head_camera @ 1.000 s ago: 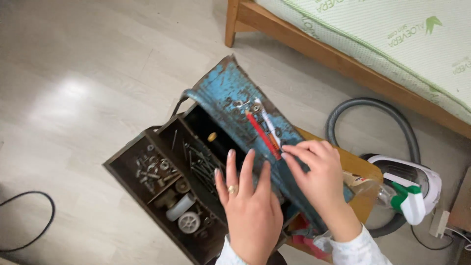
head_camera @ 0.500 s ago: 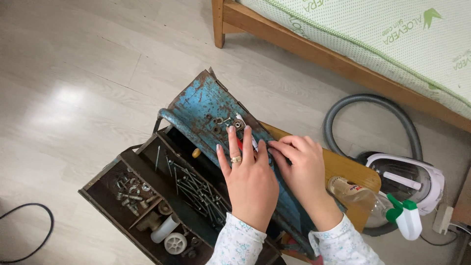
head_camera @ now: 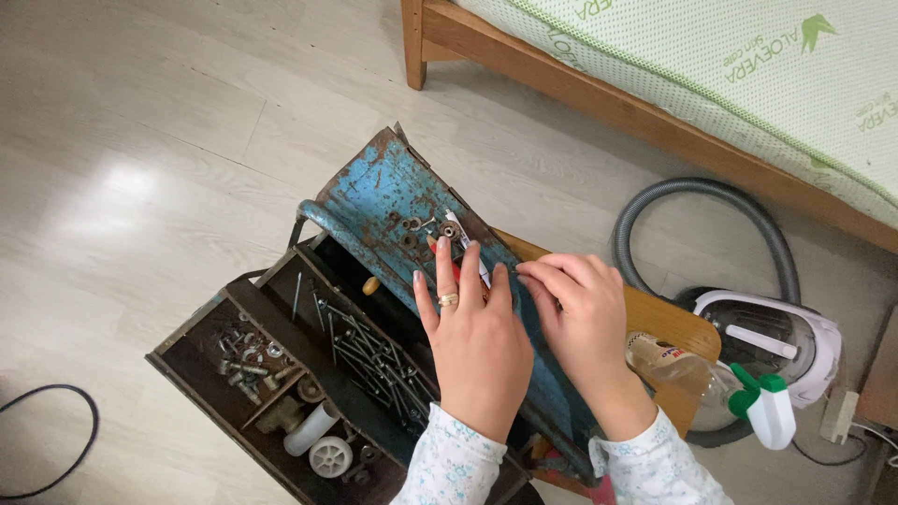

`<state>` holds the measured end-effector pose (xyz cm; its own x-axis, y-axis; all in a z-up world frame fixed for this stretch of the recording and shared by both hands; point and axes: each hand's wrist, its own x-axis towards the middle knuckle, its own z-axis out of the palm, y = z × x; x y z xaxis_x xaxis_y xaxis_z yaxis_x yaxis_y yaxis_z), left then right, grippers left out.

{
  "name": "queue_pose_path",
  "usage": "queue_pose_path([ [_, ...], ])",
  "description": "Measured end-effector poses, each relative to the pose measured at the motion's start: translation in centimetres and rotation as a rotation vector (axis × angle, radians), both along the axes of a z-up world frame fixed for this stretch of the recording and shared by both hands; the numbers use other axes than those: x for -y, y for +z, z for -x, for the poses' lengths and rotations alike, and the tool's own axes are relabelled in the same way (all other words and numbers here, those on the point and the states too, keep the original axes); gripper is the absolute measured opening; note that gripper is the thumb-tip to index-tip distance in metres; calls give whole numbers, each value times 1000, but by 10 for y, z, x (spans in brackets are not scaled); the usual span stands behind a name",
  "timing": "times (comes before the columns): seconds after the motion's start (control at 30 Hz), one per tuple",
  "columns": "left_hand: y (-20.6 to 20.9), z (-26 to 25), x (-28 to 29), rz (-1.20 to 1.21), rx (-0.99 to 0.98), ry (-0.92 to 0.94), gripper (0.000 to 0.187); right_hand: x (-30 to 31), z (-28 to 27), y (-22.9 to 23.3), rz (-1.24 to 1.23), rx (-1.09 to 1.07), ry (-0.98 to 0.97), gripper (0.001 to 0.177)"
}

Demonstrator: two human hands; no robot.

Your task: Cleaning a metal toolbox with spray and a cloth, then sorting through various screws, nuts, and bolts

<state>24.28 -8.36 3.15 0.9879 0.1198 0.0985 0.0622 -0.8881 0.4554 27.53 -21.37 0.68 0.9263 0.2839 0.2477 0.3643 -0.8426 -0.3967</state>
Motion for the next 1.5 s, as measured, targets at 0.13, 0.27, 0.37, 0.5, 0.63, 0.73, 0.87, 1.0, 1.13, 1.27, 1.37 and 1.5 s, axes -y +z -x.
queue_pose_path([
  [0.13,17,11,-4,61,-7,-17,38,-6,11,21,-58,24,-14,7],
  [0.27,32,27,-11,160,57,0,40,-13,25,39,-85,42,-28,7],
  [0.37,42,43,-17,221,65,9,42,-20,38,51,-113,50,-10,7],
  [0.5,51,69,-27,308,23,66,43,-32,60,62,-139,34,-12,8],
  [0.63,51,100,-45,420,13,79,41,-49,83,69,-167,31,17,6],
  [0.73,48,126,-59,475,83,113,39,-63,102,69,-186,-5,46,6],
  [0.87,34,166,-71,545,23,193,41,-84,125,65,-215,-72,85,7],
  [1.0,25,206,-79,750,-261,394,49,-100,150,53,-242,-148,143,10],
  [1.13,8,244,-83,811,-452,497,54,-111,179,40,-239,-235,188,13],
  [1.27,-19,275,-82,805,-512,543,61,-112,208,22,-113,-305,219,16],
  [1.37,-30,283,-82,830,-663,577,63,-108,222,4,-42,-363,234,18],
  [1.5,-33,277,-83,859,-868,637,62,-107,228,-10,61,-393,261,21],
])
